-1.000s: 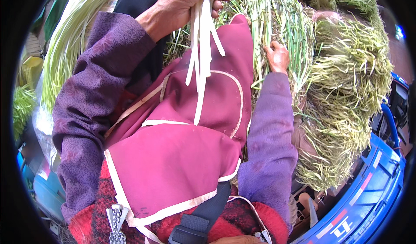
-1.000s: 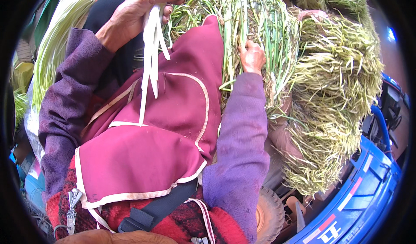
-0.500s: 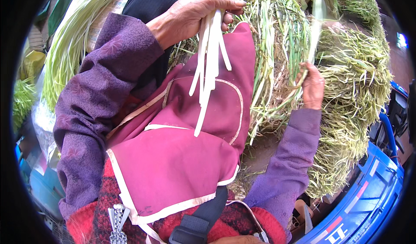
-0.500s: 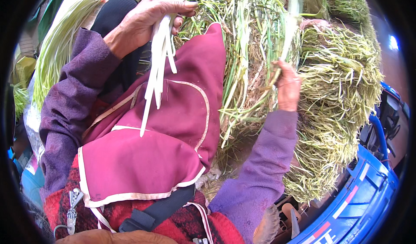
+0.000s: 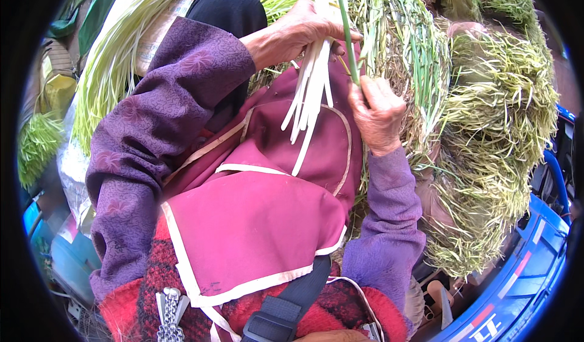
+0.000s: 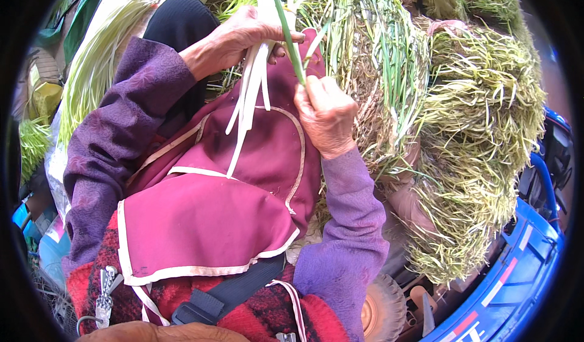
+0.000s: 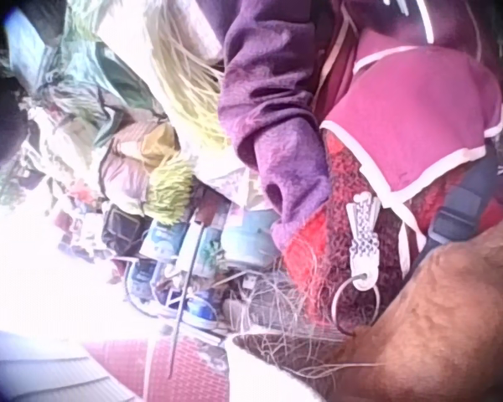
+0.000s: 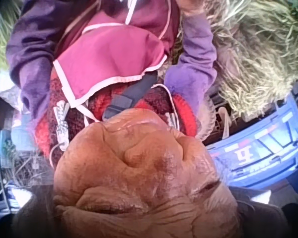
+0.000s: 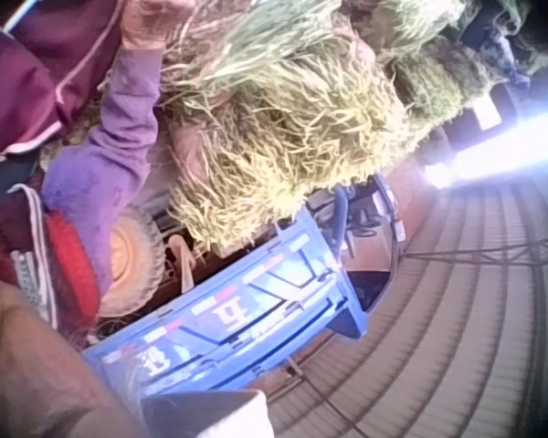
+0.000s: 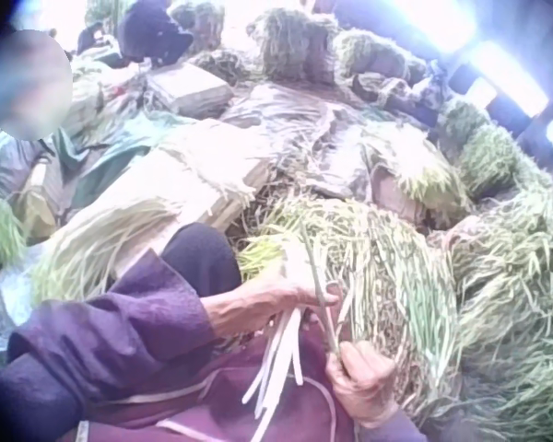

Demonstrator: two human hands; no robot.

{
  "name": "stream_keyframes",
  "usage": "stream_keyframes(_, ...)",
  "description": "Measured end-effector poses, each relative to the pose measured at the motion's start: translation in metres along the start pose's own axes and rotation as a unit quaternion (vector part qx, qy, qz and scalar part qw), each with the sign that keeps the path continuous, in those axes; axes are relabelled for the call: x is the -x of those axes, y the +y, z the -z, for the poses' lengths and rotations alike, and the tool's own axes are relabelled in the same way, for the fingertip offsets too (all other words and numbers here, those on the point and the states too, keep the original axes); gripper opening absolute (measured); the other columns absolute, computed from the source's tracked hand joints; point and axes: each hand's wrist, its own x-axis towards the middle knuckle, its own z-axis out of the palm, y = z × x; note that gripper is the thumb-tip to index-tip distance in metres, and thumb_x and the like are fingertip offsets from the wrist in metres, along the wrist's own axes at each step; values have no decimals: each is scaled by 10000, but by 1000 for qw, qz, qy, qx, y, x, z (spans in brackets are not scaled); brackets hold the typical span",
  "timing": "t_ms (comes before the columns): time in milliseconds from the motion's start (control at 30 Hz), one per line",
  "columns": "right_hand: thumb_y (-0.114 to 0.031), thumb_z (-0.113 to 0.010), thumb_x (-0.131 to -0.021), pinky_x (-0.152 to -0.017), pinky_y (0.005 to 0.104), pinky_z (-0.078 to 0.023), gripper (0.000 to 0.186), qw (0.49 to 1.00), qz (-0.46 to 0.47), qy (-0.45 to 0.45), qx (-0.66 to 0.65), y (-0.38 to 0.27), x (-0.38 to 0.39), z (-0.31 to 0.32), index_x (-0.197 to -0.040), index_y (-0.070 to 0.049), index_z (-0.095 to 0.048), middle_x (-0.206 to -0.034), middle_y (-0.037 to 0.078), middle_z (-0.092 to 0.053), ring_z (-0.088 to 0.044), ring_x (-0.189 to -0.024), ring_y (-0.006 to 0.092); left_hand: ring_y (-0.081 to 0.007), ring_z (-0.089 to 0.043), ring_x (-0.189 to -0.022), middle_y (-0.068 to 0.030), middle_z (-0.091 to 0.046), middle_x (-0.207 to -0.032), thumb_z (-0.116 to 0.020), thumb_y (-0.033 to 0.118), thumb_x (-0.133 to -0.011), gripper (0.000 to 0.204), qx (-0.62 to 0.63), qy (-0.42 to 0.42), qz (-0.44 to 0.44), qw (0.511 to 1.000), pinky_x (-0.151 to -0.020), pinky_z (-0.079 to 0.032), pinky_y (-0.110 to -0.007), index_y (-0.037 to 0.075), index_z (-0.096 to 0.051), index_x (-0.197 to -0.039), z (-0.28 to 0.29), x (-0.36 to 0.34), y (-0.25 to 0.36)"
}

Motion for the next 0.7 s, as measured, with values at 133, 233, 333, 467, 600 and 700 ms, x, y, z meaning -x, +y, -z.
stream_keyframes(133, -145, -692, -731, -496, 316, -421, 160, 987, -75, -20, -139, -2, -5, -3, -752, -29, -584, -662, 89, -524, -496, -504, 228, -84, -541, -512, -32, -587, -653, -723, 90, -707, 132, -7, -19, -23, 1000, -455, -442, -206, 31, -608, -731, 2, -2, -3)
stream_keyframes(233, -144, -686, -776, -598, 228, -445, 210, 878, -275, 5, -392, 2, -14, -15, -923, 2, -647, -737, 59, -621, -562, -629, 127, -100, -582, -626, -38, -595, -692, -712, 69, -711, 128, 8, -76, -71, 995, -571, -476, -227, 25, -604, -764, 4, -4, -5)
stream_keyframes(333, -53, -664, -781, -572, 180, -438, 142, 632, -346, 76, -689, 15, -16, -34, -914, -3, -661, -794, 22, -643, -563, -627, 69, -110, -598, -678, -45, -602, -714, -707, 60, -713, 136, 4, -43, -63, 997, -607, -490, -243, 20, -598, -783, 1, -3, -7)
stream_keyframes(467, -13, -627, -758, -505, 241, -458, 95, 971, -160, 141, -106, 62, 6, -35, -842, -4, -669, -782, 92, -631, -570, -609, 112, -130, -612, -643, -68, -609, -722, -724, 71, -702, 172, 48, -13, -107, 993, -577, -510, -236, 9, -598, -802, 3, 5, 4)
stream_keyframes(600, -141, -622, -806, -482, 216, -402, 129, 890, -453, -48, -7, 112, 52, 17, -880, -49, -675, -635, 54, -615, -556, -577, 114, -130, -608, -601, -63, -609, -693, -734, 98, -696, 185, 14, 62, -105, 992, -522, -499, -243, 12, -602, -791, 10, 2, 15)
stream_keyframes(700, -133, -657, -778, -596, 278, -483, 219, 923, -382, 42, -3, 103, 53, 36, -983, -61, -625, -851, 96, -641, -595, -691, 177, -132, -610, -611, -65, -611, -701, -732, 103, -700, 188, -10, 55, -118, 991, -528, -502, -245, 9, -603, -799, 11, -1, 13)
